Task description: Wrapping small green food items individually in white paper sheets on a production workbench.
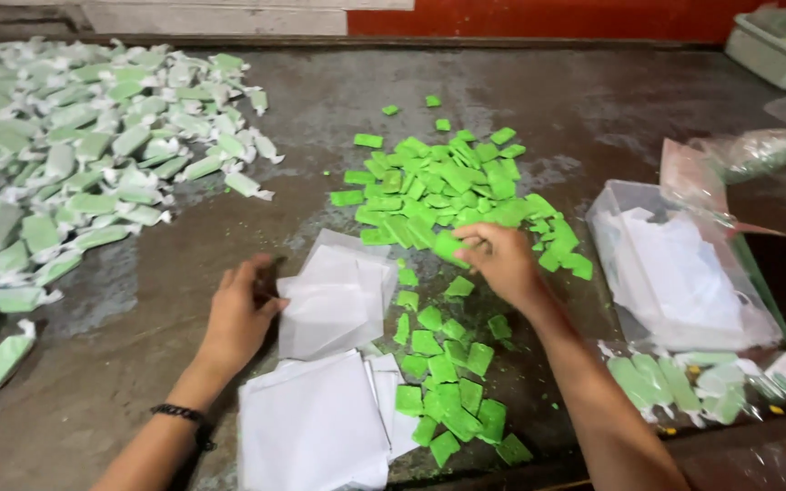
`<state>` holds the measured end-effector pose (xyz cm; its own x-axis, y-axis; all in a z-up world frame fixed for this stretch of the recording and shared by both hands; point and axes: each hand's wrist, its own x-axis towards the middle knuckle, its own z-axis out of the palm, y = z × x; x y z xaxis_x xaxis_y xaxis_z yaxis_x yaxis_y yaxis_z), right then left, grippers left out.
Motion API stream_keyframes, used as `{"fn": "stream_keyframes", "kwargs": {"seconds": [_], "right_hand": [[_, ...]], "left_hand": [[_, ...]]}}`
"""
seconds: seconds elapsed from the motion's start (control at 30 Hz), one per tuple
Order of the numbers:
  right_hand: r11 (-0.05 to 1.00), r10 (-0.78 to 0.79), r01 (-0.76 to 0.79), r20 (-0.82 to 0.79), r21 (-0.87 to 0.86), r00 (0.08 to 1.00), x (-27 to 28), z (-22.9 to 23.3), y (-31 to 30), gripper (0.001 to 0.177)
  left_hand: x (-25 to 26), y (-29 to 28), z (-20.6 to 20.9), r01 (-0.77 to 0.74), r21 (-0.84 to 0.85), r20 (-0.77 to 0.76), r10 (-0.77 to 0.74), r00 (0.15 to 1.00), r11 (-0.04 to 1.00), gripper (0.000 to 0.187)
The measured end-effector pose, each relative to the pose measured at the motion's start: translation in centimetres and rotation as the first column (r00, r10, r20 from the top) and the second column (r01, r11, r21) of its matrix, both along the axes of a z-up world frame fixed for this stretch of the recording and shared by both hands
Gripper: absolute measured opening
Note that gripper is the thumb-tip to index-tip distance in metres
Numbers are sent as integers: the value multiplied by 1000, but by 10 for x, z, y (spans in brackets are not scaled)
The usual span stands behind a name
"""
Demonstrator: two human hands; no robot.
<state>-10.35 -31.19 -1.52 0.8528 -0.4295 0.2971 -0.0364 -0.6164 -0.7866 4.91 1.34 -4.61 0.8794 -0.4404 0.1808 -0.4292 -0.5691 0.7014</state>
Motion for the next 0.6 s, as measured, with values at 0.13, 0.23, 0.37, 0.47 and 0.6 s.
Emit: {"fn": "stream_keyframes", "kwargs": {"seconds": [0.13,0.23,0.37,0.47,0.6], "right_hand": [[970,97,-81,-61,229,993,-2,18,37,33],[948,147,-135,-21,289,989,1,8,39,43],[840,120,-113,22,530,993,1,12,56,41],[796,166,-190,94,574,982,-6,22,80,39],[814,337,-383,182,437,924,-9,19,103,32]], "left_hand": [[-8,-4,3,40,15,8,-41,999,999,51],[-4,-4,-8,2,271,139,-42,989,963,33],[0,-6,-10,-19,-114,-50,13,999,993,19],[-14,-12,4,4,-331,-233,-85,969,944,20],[-58,-21,40,136,-586,-426,-446,787,799,19]]}}
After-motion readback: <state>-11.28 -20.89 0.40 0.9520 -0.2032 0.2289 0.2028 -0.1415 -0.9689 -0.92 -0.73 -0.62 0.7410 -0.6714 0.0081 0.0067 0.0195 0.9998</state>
